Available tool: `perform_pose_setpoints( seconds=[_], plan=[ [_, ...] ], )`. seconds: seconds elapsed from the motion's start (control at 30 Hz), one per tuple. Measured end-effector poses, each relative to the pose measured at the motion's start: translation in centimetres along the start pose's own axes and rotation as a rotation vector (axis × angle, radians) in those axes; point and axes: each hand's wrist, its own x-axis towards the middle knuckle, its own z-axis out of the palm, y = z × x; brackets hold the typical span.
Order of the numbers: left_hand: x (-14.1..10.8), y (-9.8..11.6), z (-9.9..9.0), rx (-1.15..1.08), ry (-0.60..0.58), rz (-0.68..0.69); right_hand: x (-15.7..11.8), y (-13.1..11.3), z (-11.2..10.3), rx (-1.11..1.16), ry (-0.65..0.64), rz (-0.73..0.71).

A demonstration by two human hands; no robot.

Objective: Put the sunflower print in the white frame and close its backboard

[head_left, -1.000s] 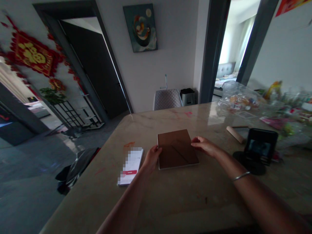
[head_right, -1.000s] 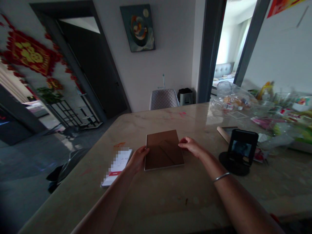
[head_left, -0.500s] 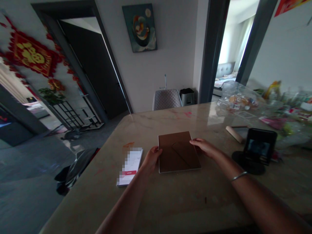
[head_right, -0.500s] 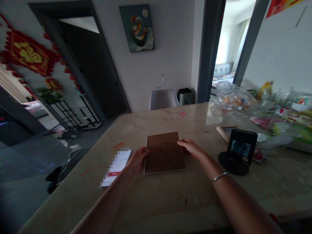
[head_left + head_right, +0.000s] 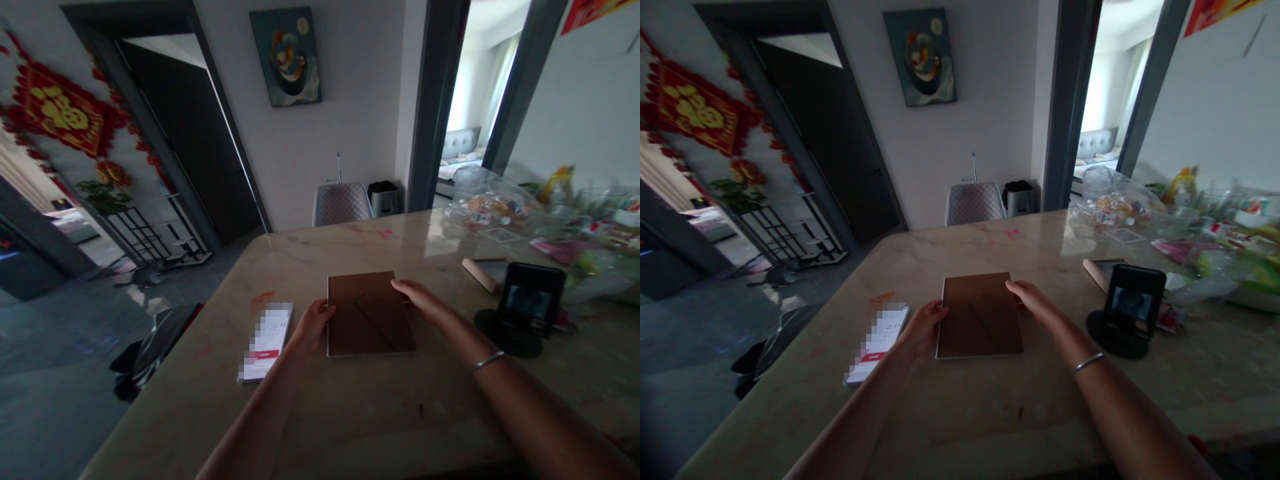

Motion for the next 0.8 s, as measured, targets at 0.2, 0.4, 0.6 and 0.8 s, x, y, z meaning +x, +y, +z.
perform_pose_setpoints(
  seconds=[0.2,0.4,0.6,0.8],
  plan=[
    [0.0,0.0,0.1,0.014,-0.009,0.01,0.2,0.2,-0.1,0.021,-0.016,-0.015],
    [0.0,0.0,0.0,0.013,-0.004,-0.009,-0.3,-0.3,0.1,0.031,-0.012,0.015],
    [-0.4,0.5,0.0,0.055,-0.016,-0.046,-0.3,-0.6,0.3,0.007,0.0,-0.011],
    [-0.8,1.1,0.1,0.078,0.005,-0.111,0.0,-0.1,0.2,0.029,0.005,-0.027]
  ],
)
